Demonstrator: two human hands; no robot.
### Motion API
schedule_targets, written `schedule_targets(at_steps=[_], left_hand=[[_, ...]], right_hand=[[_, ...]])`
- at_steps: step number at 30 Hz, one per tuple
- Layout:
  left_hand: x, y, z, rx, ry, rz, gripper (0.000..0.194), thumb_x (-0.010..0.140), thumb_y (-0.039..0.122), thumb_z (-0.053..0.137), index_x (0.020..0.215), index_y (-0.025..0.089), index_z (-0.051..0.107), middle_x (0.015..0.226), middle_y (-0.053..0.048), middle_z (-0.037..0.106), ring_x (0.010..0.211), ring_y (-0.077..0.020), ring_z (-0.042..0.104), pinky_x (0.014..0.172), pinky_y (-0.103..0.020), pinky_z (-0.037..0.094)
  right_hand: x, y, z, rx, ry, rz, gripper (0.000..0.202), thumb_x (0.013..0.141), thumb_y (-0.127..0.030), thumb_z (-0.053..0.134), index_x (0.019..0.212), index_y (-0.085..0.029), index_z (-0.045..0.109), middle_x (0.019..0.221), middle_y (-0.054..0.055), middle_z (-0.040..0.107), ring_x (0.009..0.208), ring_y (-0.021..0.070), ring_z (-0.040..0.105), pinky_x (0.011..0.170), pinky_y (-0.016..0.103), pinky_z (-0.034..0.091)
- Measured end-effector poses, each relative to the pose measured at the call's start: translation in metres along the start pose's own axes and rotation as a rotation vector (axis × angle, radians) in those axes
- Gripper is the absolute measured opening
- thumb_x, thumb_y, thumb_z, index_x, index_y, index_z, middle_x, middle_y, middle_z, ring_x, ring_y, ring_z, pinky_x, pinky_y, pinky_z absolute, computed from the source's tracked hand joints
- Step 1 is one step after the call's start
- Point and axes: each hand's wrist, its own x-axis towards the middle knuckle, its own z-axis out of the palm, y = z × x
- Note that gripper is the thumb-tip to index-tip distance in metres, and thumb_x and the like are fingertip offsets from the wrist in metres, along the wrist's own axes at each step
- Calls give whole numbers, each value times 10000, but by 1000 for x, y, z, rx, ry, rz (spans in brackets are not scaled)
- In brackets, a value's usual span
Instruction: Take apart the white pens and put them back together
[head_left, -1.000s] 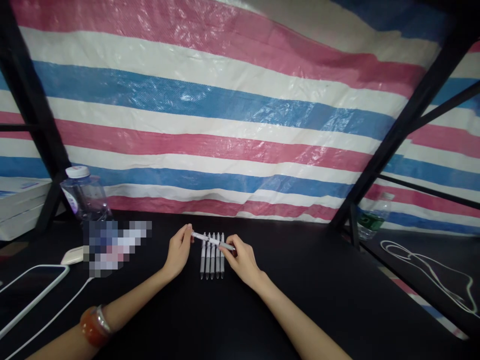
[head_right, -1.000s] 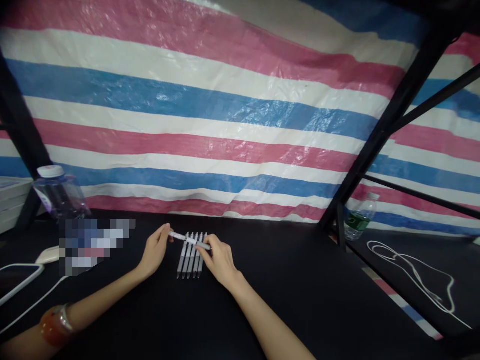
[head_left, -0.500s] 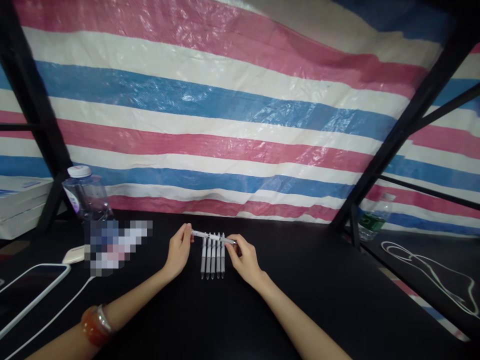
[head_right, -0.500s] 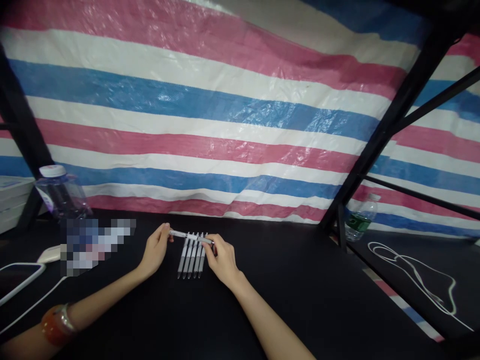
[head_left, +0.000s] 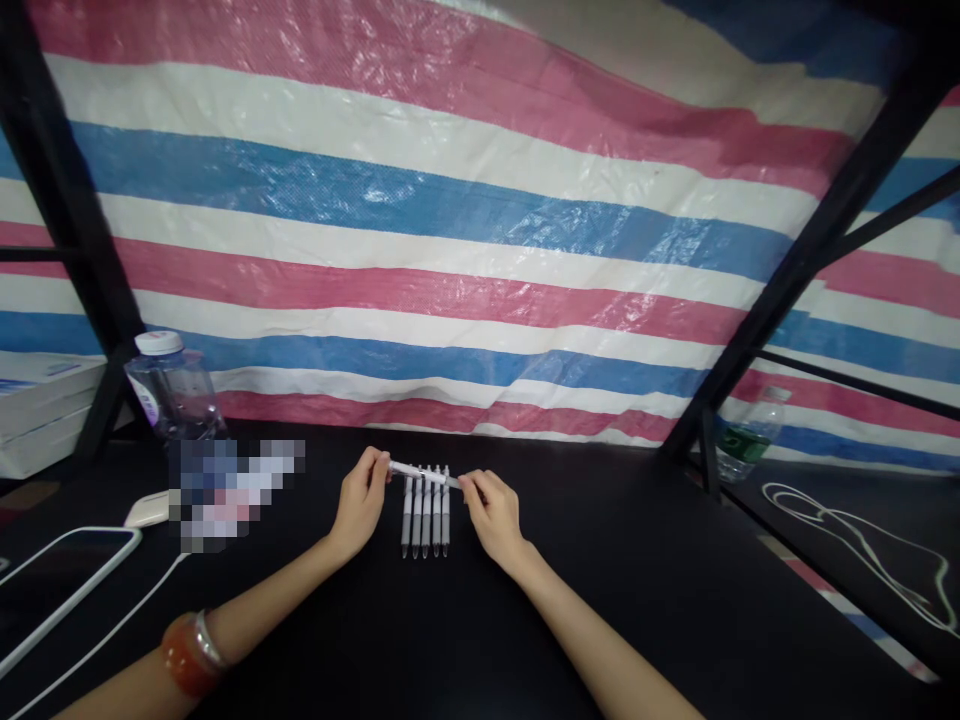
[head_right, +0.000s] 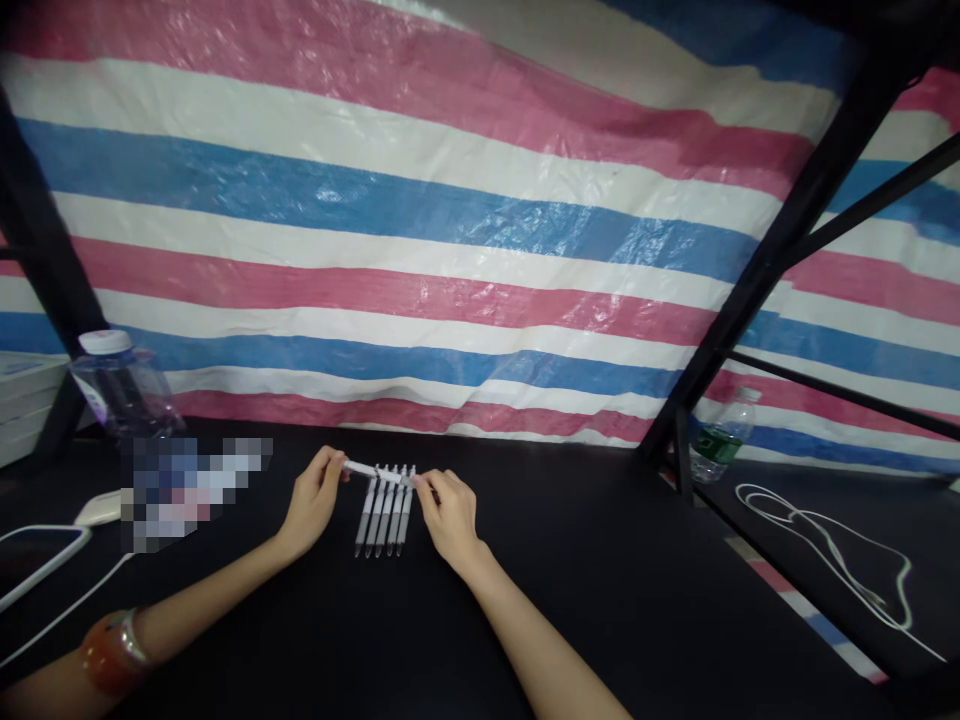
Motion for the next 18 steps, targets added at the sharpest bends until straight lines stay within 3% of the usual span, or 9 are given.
schedule_targets(at_steps=[2, 5, 10, 18], left_hand=[[-1, 0, 1, 13, -4, 16, 301, 906, 392, 358, 684, 201, 426, 599, 54, 429, 558, -107, 423, 572, -218, 335], [-2, 1, 2, 22, -21, 58, 274, 902, 375, 369, 708, 199, 449, 612, 49, 447, 579, -111, 446, 587, -219, 351], [-3, 2, 1, 19, -79, 143, 229, 895, 343, 396, 766, 193, 511, 663, 26, 497, 634, -122, 482, 632, -230, 383], [-7, 2, 0, 50, -216, 280, 196, 870, 332, 458, 813, 192, 583, 812, -43, 619, 785, -169, 561, 763, -295, 423]], right_hand=[[2, -3, -2, -65, 43, -68, 230, 892, -349, 475, 947, -180, 621, 791, 44, 637, 732, 159, 554, 685, 264, 399], [3, -7, -2, -159, 61, -208, 283, 875, -299, 518, 1130, -190, 572, 968, 75, 648, 901, 199, 558, 792, 326, 392], [2, -7, 4, -179, 20, -369, 286, 900, -143, 437, 1134, -212, 584, 1005, 65, 657, 932, 170, 578, 799, 323, 401], [0, -5, 5, -137, -12, -348, 426, 888, -104, 380, 1271, -254, 492, 1018, 81, 625, 914, 198, 583, 811, 359, 470]])
